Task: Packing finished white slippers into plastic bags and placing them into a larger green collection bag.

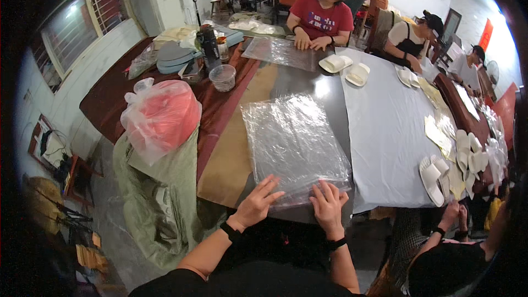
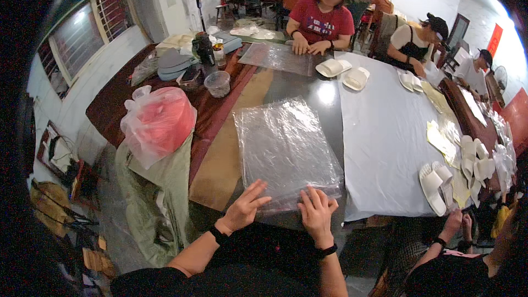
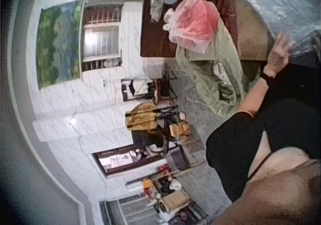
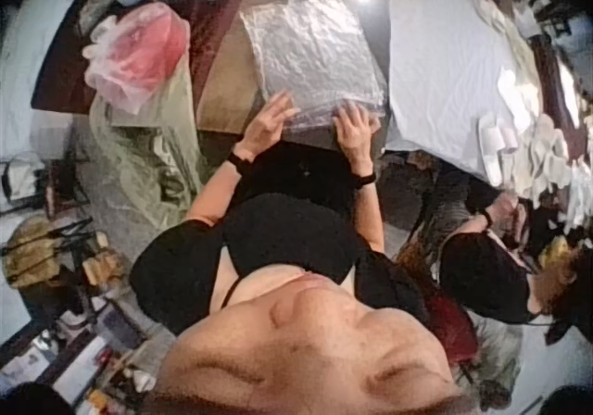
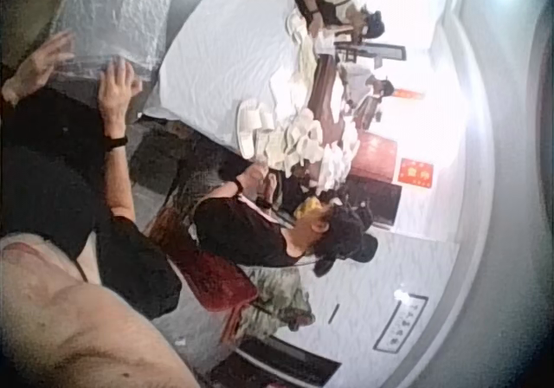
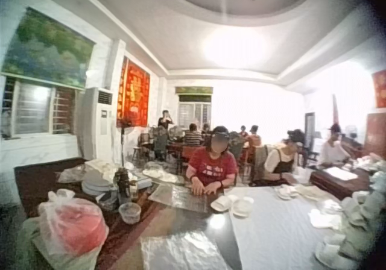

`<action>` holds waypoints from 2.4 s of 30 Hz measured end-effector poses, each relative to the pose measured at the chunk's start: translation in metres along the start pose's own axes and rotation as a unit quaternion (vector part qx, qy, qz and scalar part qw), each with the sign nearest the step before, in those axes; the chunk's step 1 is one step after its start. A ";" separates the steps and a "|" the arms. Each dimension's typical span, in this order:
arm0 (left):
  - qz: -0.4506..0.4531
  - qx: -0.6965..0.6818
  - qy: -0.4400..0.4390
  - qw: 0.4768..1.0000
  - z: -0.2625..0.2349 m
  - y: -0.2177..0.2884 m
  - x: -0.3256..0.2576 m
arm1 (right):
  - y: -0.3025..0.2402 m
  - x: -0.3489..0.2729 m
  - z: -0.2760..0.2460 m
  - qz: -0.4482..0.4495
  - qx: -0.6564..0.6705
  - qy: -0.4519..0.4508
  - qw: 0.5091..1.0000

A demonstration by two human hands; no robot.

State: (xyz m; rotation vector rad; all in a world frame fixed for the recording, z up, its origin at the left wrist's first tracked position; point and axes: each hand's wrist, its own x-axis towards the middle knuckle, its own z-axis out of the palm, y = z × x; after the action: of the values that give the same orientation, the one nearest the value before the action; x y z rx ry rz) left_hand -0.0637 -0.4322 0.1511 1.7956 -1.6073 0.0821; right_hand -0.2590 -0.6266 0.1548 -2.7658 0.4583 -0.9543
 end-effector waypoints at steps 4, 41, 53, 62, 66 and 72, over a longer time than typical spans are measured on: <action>0.054 0.049 -0.066 0.995 -0.009 0.006 0.003 | -0.007 -0.001 0.003 0.044 -0.082 -0.049 0.994; 0.131 0.074 -0.059 0.987 -0.020 0.036 0.034 | -0.001 0.020 0.016 0.098 0.000 -0.223 0.970; 0.001 0.134 -0.127 0.983 -0.020 0.016 0.022 | 0.019 -0.014 -0.064 -0.018 0.137 -0.083 0.987; 0.067 0.145 -0.143 0.977 -0.010 0.000 0.016 | 0.180 -0.015 -0.090 0.198 -0.037 0.152 0.968; 0.074 0.059 -0.112 0.989 -0.003 -0.009 0.011 | 0.278 -0.046 -0.119 0.324 -0.156 0.176 0.916; 0.060 0.000 -0.094 0.994 -0.002 -0.005 0.015 | 0.333 -0.068 -0.190 0.431 -0.225 0.280 0.828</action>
State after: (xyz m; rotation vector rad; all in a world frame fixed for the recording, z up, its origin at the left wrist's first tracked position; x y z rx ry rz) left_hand -0.0548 -0.4434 0.1575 1.7491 -1.8471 -0.0323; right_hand -0.5045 -0.9282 0.1757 -2.0446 2.0175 -1.4582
